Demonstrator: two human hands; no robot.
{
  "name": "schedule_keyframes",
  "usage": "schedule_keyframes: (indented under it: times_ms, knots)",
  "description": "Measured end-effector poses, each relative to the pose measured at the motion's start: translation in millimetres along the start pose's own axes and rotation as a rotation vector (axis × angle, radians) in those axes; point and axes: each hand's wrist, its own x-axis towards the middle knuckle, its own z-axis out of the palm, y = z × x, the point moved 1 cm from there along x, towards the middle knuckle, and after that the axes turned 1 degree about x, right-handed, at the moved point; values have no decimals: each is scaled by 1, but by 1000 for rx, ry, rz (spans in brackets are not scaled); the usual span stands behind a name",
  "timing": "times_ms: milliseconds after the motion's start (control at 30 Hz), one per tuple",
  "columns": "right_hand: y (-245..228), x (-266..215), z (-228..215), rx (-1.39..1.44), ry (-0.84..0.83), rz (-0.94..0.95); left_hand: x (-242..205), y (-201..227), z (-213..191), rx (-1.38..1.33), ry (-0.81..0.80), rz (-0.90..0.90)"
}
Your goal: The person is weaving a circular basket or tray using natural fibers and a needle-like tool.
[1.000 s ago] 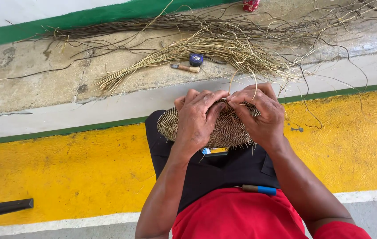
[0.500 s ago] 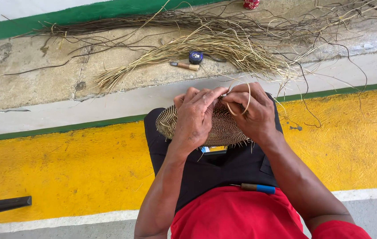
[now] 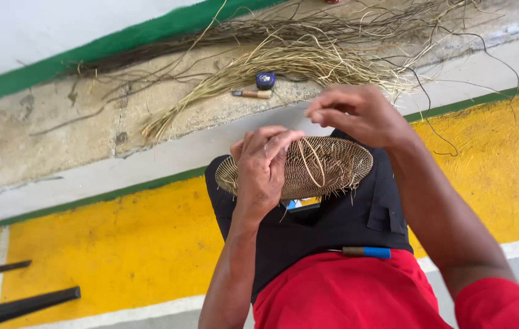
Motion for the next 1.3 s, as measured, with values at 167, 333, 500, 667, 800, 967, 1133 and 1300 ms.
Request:
schedule_keyframes:
  times_ms: [167,333,500,667,800,967,1133,1300]
  knots:
    - [26,18,20,459,-252,311,-1,4,0,-25,4,-37]
    - [59,36,13,411,-96,281,-2,3,3,-20,-13,-37]
    - [70,53,-6,602,255,190,4,8,-2,-13,-43,-50]
    - [27,31,20,153,-26,32,14,9,-5,-29,-97,-69]
    - [44,59,18,-295,141,-129,9,13,-2,-25,-74,-40]
    - [131,125,18,-624,477,-293,3,6,5,22,-18,-95]
    - [122,131,24,-591,168,90,7,-6,1,28,-81,-117]
    - [82,42,-14,54,-77,267,-3,-42,-8,-172,22,-166]
